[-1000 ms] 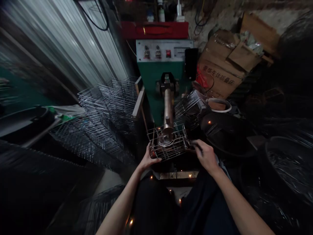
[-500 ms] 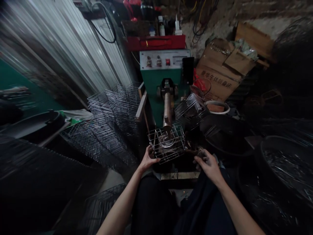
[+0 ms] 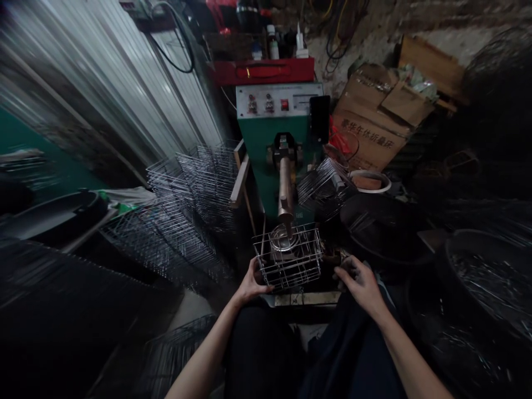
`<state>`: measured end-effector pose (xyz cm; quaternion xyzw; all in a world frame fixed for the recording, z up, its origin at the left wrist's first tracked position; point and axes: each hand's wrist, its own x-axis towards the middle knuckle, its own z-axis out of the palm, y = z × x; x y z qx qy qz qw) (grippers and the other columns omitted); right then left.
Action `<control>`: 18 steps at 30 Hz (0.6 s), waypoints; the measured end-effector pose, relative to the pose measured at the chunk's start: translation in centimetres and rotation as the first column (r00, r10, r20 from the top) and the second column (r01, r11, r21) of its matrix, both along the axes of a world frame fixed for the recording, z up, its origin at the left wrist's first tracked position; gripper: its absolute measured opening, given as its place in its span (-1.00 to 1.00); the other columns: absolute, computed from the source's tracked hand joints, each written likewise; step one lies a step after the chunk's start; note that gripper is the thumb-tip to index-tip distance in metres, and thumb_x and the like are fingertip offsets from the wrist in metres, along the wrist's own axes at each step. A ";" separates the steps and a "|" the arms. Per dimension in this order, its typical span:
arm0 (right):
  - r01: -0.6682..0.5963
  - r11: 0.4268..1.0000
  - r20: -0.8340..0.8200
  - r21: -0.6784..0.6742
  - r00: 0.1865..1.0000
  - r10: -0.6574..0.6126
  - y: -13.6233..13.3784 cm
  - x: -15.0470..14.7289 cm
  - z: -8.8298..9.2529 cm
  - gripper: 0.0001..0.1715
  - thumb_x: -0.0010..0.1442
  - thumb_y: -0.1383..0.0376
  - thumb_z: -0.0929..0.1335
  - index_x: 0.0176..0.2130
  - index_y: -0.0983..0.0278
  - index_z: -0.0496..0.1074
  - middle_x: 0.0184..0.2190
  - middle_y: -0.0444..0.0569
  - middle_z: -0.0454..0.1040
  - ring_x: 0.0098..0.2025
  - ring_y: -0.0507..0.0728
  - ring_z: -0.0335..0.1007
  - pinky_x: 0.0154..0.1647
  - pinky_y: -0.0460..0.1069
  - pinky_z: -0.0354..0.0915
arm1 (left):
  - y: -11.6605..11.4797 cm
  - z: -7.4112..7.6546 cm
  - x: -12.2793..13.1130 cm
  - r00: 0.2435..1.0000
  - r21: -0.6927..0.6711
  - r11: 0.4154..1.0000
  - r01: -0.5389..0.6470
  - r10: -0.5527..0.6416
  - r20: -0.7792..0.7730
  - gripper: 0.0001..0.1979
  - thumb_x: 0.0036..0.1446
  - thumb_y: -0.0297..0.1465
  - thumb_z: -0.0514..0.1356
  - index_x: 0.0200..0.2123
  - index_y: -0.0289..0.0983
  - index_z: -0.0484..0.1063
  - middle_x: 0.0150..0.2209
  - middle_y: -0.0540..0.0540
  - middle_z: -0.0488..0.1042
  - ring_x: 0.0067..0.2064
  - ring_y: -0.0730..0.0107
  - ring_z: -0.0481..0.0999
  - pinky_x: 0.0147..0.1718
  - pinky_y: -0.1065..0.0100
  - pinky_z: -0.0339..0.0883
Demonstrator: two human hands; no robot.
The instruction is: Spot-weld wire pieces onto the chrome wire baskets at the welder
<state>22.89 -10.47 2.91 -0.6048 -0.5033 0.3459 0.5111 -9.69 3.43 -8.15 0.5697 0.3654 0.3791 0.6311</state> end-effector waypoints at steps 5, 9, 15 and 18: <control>0.000 1.000 0.038 0.014 0.999 -0.001 0.2 -0.3 0.3 -0.58 0.24 -0.02 0.42 -0.33 0.24 0.31 -0.44 -0.06 0.49 -0.51 0.06 0.43 -0.49 -0.07 0.35 | 0.1 -0.1 0.2 1.000 -0.004 1.000 0.005 -0.005 -0.010 0.13 -0.41 -0.25 0.57 0.20 -0.09 0.02 0.32 -0.28 0.06 0.26 -0.10 0.33 0.23 -0.11 0.22; 0.006 1.000 0.056 0.012 0.998 -0.007 0.2 -0.3 0.5 -0.60 0.26 -0.01 0.41 -0.33 0.24 0.31 -0.44 -0.06 0.49 -0.52 0.05 0.42 -0.49 -0.07 0.34 | 0.1 -0.1 0.1 0.999 0.034 0.999 0.010 -0.009 -0.049 0.13 -0.42 -0.22 0.56 0.20 -0.08 0.03 0.32 -0.28 0.07 0.26 -0.08 0.33 0.23 -0.06 0.23; 0.015 1.000 0.052 0.004 0.999 -0.015 0.4 -0.4 0.6 -0.59 0.26 -0.01 0.41 -0.34 0.24 0.30 -0.44 -0.06 0.50 -0.52 0.05 0.41 -0.47 -0.07 0.34 | 0.1 -0.1 0.0 0.998 0.015 1.000 0.022 -0.021 -0.059 0.12 -0.39 -0.26 0.56 0.21 -0.09 0.00 0.29 -0.29 0.13 0.24 -0.10 0.35 0.22 -0.09 0.24; 0.013 1.000 0.043 -0.001 0.999 -0.013 0.7 -0.4 0.4 -0.60 0.27 0.00 0.41 -0.33 0.24 0.30 -0.44 -0.07 0.49 -0.50 0.05 0.41 -0.45 -0.07 0.35 | 0.0 0.0 -0.1 0.998 0.022 0.999 0.027 -0.026 -0.049 0.11 -0.37 -0.29 0.56 0.21 -0.10 0.00 0.29 -0.29 0.10 0.24 -0.12 0.35 0.22 -0.11 0.24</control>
